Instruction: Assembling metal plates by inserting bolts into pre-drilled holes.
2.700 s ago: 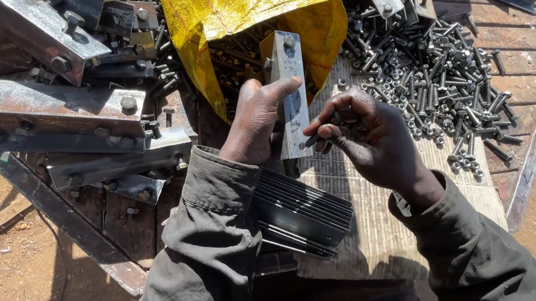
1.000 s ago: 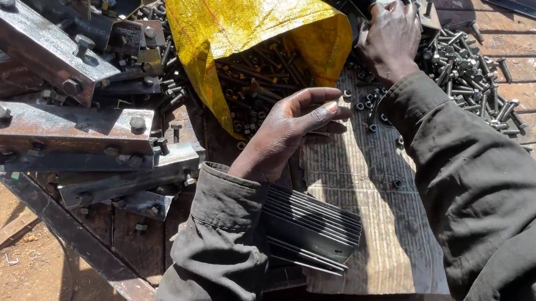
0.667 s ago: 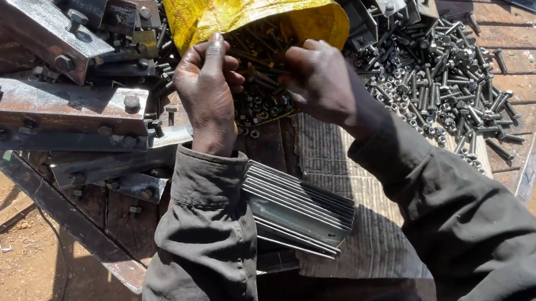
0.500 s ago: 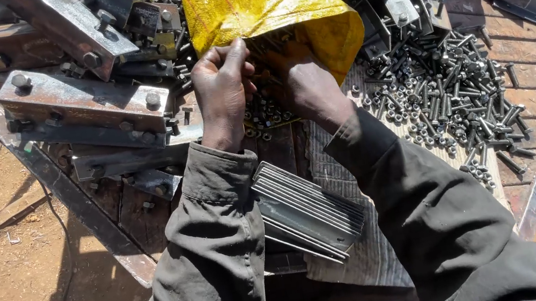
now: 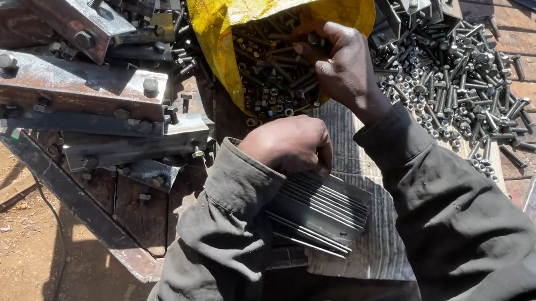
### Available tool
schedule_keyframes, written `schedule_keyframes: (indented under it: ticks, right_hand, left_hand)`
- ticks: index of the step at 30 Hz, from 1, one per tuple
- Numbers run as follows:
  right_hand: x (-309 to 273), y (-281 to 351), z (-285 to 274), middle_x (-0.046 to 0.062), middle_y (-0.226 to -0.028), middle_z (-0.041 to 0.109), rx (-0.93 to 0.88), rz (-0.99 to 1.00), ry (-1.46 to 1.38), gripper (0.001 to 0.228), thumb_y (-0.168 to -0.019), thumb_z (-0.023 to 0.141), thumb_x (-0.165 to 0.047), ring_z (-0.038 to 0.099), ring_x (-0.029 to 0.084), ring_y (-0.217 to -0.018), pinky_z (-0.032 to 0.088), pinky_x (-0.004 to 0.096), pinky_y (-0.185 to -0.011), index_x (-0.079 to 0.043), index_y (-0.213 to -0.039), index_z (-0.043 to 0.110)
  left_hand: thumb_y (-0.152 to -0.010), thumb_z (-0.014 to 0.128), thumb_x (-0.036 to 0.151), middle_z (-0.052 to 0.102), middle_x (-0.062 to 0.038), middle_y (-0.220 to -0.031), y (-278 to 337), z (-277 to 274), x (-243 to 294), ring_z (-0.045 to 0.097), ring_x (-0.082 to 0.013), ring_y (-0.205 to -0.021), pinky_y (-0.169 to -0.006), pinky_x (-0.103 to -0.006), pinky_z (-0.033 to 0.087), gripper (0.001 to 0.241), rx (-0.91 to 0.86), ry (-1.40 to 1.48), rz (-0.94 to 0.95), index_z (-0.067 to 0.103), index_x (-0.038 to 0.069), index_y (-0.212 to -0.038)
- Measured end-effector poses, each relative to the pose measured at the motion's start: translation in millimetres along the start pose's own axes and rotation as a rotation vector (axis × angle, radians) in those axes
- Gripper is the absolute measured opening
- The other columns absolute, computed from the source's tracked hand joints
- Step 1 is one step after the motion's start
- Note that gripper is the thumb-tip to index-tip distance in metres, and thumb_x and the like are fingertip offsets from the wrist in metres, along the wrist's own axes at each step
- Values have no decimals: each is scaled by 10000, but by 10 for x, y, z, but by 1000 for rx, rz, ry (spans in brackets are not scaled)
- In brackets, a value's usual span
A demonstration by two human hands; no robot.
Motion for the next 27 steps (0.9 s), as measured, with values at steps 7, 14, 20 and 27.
schedule_keyframes:
  ticks: [7, 14, 20, 27]
  right_hand:
    - [-647, 534, -825, 193, -996, 710, 144, 127, -566, 199, -999, 705, -18, 747, 203, -758, 696, 335, -666, 65, -1131, 582]
    - [-846, 758, -967, 175, -883, 685, 138, -37, -271, 152, -973, 721, 47, 671, 169, -651, 582, 286, -565, 67, -1117, 678]
    - [-1006, 703, -837, 165, -967, 700, 132, -148, 135, 160, -1030, 687, -55, 690, 340, -896, 540, 426, -790, -64, -1183, 733]
    - [-1134, 670, -525, 278, -992, 588, 17, -148, 210, 225, -1056, 565, -48, 598, 532, -937, 486, 549, -840, -18, -1264, 645]
  left_hand:
    - [-969, 600, 213, 740, -256, -1048, 357, -799, -28, 685, -476, -1076, -900, -603, 547, 250, 402, 135, -41, 738, 58, -1108]
    - [-981, 615, 260, 752, -114, -939, 301, -845, -254, 722, -261, -1005, -872, -452, 553, 224, 706, 565, -76, 768, 129, -1078]
    - [-919, 676, 238, 761, -118, -861, 342, -817, -155, 730, -254, -936, -828, -424, 548, 176, 714, 589, -74, 793, 127, -990]
    - [-837, 722, 230, 762, -101, -818, 290, -775, -113, 736, -239, -897, -829, -380, 545, 158, 691, 646, -73, 800, 122, -922]
Point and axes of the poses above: each hand's wrist, its own y-axis away from the middle knuckle, its own z-axis out of the palm, x = y × z, the point moved 9 cm from there along -y, towards the middle knuckle
